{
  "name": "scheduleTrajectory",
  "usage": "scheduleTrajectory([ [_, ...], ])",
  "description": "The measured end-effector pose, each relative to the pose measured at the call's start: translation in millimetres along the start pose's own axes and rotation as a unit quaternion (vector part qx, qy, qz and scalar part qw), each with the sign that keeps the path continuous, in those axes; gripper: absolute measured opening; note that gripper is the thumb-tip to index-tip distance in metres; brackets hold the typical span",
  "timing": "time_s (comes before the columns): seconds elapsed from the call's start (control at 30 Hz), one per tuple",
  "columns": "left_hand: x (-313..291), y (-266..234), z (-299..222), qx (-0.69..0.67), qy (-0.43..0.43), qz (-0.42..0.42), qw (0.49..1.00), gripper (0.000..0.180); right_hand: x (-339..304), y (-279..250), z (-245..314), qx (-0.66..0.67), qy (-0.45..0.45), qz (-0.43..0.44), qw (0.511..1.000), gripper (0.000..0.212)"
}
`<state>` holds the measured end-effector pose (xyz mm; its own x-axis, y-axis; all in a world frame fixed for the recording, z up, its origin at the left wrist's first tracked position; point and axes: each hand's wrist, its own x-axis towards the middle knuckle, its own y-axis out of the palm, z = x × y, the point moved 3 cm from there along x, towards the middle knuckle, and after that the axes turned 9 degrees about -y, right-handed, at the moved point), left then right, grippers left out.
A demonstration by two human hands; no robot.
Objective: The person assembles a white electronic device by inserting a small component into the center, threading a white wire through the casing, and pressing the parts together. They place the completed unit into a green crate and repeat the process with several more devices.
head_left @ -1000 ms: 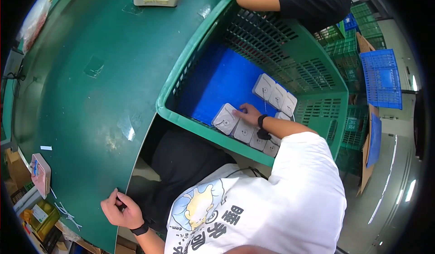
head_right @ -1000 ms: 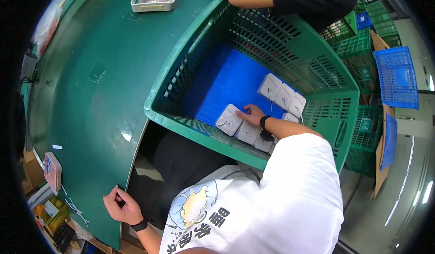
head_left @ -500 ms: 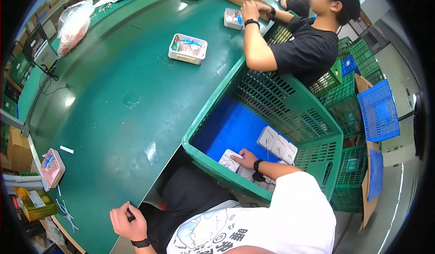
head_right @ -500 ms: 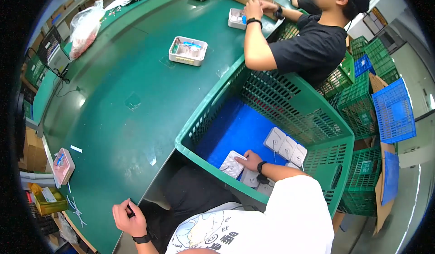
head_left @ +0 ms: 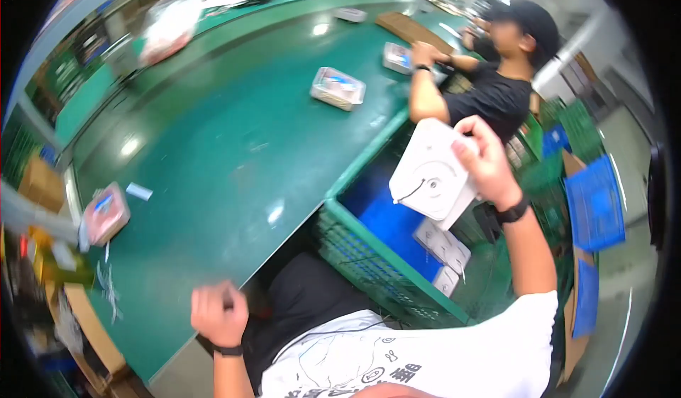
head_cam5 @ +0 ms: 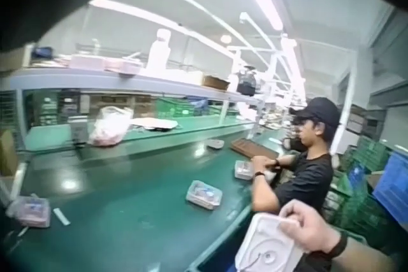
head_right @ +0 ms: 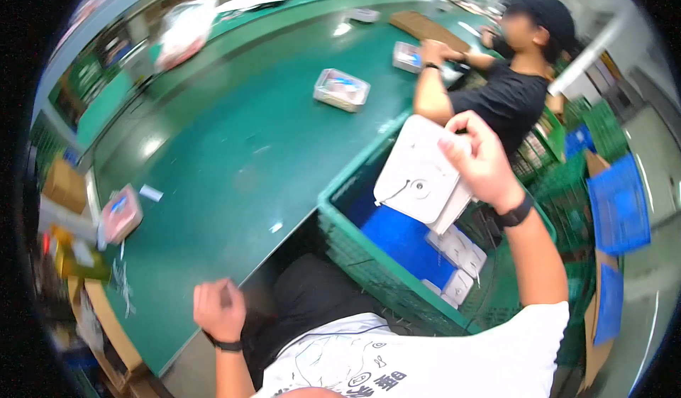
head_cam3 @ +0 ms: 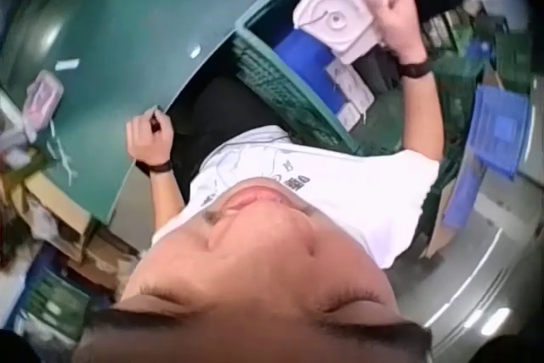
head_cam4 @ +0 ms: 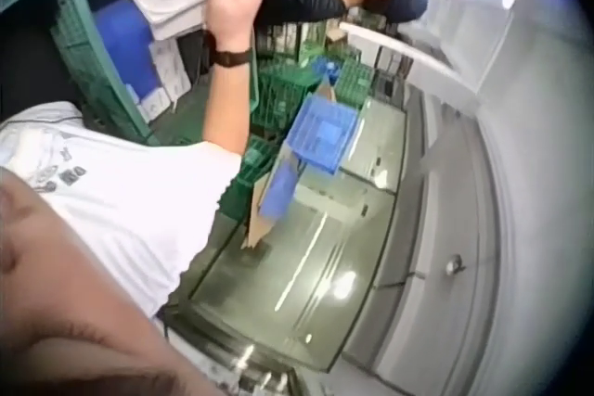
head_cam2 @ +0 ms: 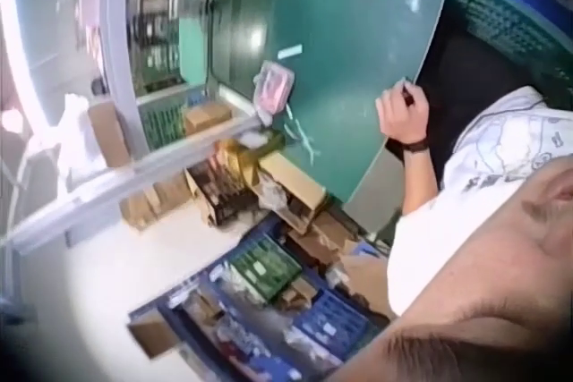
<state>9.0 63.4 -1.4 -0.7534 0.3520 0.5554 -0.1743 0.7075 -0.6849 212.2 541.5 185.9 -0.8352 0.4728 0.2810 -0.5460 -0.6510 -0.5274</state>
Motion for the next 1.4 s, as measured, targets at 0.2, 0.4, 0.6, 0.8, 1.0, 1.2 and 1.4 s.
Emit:
scheduleTrajectory([
  [0.2, -6.5, -7.1, 0.7, -0.254, -0.176, -0.069, 0.949, 0.047, 98.2, 226.6, 75.5, 0.113, -0.047, 0.148, 0.981, 0.044],
  [0.4, 5.2, -50.6, -43.8, 0.041, -0.014, -0.038, 0.998, 0.072, 103.8, 460.0, 88.5, 0.313, 0.172, 0.302, 0.884, 0.057],
  [0.6, 5.6, -40.8, 11.2, 0.144, -0.025, 0.037, 0.988, 0.083, 104.5, 517.3, 50.0, 0.199, 0.153, 0.312, 0.916, 0.063],
  [0.8, 7.2, -60.7, 45.1, 0.215, -0.081, 0.102, 0.968, 0.089, 85.6, 451.8, 51.2, -0.078, -0.031, 0.377, 0.923, 0.055],
  [1.0, 55.3, 1.2, -23.8, 0.136, -0.049, 0.101, 0.984, 0.084, 35.4, 315.8, 76.6, -0.058, -0.192, 0.26, 0.945, 0.047],
  [1.2, 66.8, 3.9, 4.1, 0.183, 0.074, 0.146, 0.969, 0.06, -41.6, 72.1, -21.9, -0.08, 0.035, 0.111, 0.99, 0.051],
  [1.4, 69.9, -40.7, 38.6, 0.185, 0.141, 0.293, 0.928, 0.052, -304.0, -22.0, -274.9, -0.179, 0.444, 0.119, 0.87, 0.055],
])
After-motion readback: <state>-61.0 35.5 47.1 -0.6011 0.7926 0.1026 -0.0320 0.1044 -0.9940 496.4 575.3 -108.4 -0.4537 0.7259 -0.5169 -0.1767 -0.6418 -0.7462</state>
